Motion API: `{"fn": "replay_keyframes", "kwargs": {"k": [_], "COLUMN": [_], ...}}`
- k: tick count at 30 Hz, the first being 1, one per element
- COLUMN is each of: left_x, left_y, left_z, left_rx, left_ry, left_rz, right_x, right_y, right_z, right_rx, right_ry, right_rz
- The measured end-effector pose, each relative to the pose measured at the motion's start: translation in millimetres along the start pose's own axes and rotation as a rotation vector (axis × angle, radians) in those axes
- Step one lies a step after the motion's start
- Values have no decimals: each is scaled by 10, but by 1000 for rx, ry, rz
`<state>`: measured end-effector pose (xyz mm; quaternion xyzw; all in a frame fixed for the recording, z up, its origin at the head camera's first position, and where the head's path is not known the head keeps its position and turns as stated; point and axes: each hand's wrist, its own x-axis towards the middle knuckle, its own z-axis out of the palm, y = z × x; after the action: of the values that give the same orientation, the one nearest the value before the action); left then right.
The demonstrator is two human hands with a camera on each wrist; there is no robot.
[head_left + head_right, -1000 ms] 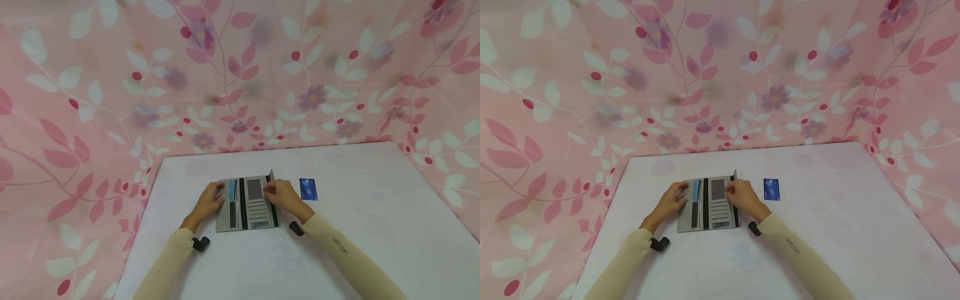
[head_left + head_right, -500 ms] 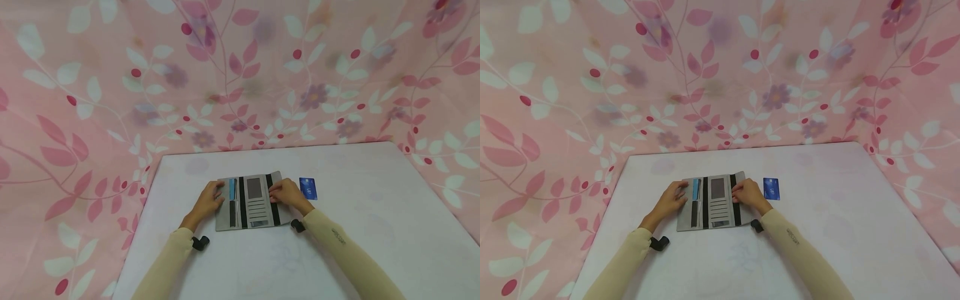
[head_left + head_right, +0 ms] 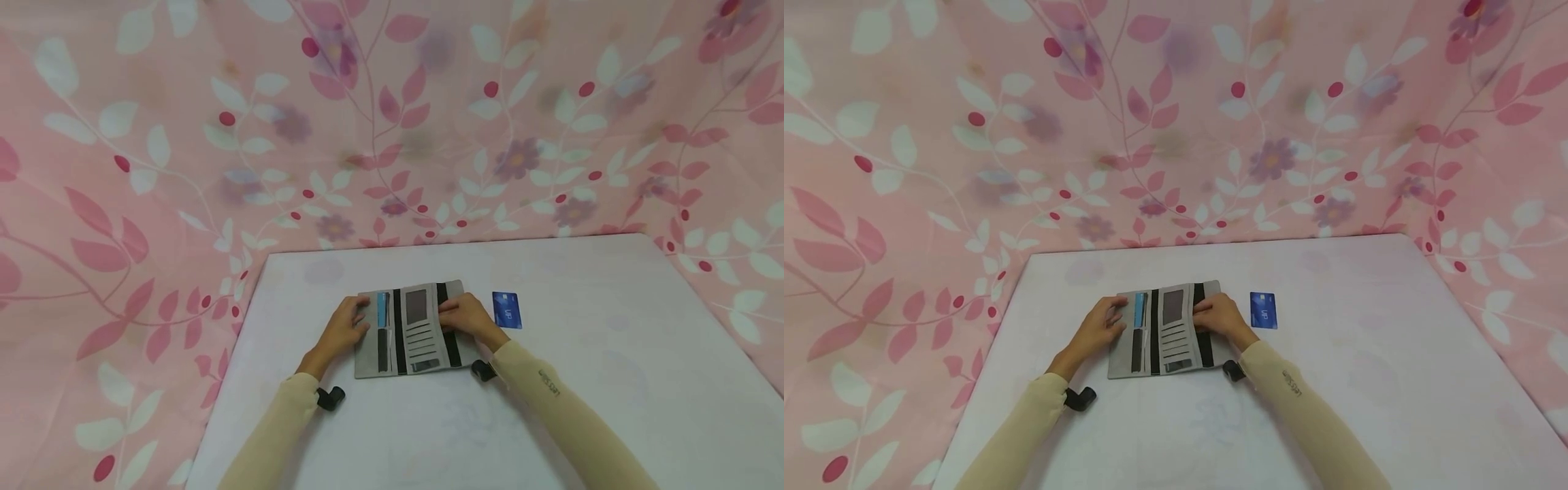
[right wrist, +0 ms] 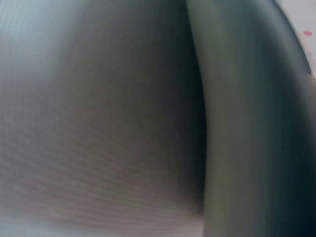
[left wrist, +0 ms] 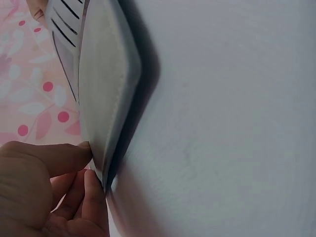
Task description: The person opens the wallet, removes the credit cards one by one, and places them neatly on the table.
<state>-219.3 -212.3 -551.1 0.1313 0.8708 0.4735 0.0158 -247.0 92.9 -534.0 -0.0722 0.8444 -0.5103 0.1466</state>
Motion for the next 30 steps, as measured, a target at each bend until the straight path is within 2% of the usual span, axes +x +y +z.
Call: {"fn": "replay_keyframes", "kwargs": {"k": [3, 8, 10, 14, 24, 27, 30], "left_x": [7, 3, 1, 2, 8, 3, -2], "left_y": [4, 8, 6, -6, -9, -15, -16], "left_z": [0, -1, 2, 11, 3, 7, 7], "left_rx": [9, 9, 7, 7, 14, 12, 18], "left_ry": [6, 7, 7, 7, 14, 15, 10], "left_rz": [-1, 8, 17, 21, 10, 14, 16], "right_x": [18, 66, 74, 69, 59, 34, -7], "right_y": [-34, -111, -147, -195, -147, -145, -112], "right_z": [3, 7, 5, 21, 84, 79, 43], "right_rx": [-100, -70, -62, -57, -98, -62, 25], "right_ry": [21, -67, -119, -163, -89, -82, -75], "right_rz": [-35, 34, 47, 41, 28, 43, 82]}}
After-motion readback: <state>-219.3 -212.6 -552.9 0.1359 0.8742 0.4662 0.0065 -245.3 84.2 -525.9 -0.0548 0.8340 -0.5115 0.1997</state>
